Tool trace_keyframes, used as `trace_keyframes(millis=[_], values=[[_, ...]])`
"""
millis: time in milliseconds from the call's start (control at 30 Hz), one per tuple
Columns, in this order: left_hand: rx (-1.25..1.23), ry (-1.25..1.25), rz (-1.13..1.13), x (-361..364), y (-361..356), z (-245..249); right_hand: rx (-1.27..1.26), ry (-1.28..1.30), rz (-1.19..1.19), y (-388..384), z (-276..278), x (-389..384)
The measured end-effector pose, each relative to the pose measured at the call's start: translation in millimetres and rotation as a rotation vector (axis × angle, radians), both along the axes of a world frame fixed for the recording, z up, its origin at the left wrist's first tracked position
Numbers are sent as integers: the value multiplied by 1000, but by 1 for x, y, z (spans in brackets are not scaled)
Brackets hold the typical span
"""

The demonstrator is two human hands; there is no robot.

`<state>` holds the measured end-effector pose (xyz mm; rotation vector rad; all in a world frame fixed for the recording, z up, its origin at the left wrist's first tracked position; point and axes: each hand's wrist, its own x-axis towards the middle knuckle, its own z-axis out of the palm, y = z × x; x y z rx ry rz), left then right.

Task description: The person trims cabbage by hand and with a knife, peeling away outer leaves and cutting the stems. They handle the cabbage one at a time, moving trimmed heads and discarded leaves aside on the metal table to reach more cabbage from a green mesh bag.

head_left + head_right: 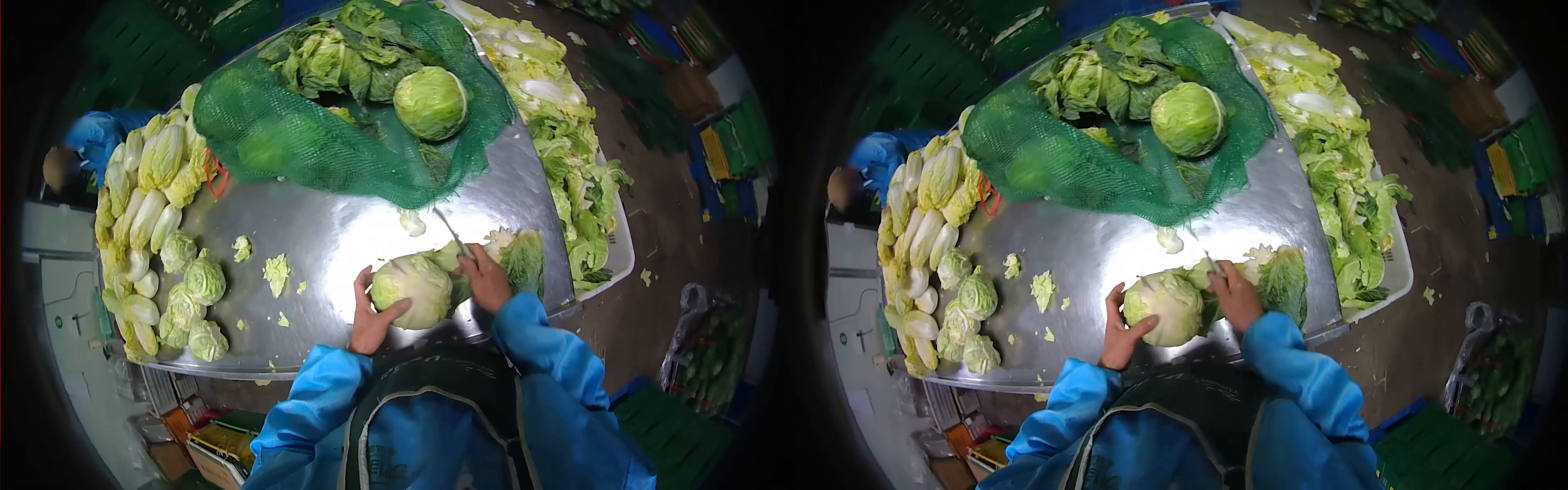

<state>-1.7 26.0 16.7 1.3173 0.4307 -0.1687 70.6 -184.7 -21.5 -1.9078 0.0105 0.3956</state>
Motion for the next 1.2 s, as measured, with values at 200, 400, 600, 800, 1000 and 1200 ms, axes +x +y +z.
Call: trace_keyframes(millis=[200,400,600,800,1000,1200], values=[[-33,20,102,-21,14,-21,-128,-73,-17,-48,-23,-16],[252,-72,-76,1,3,-22,-140,139,97,-35,25,8],[311,-64,-23,9,-15,-33,48,105,238,20,48,-2],[525,-80,-107,22,-25,-12,-239,-198,367,7,55,-10],[800,-103,-241,39,-36,5,-349,-231,295,1,46,-6],[803,-207,-369,24,-25,1,-145,-147,-118,-44,-51,6]])
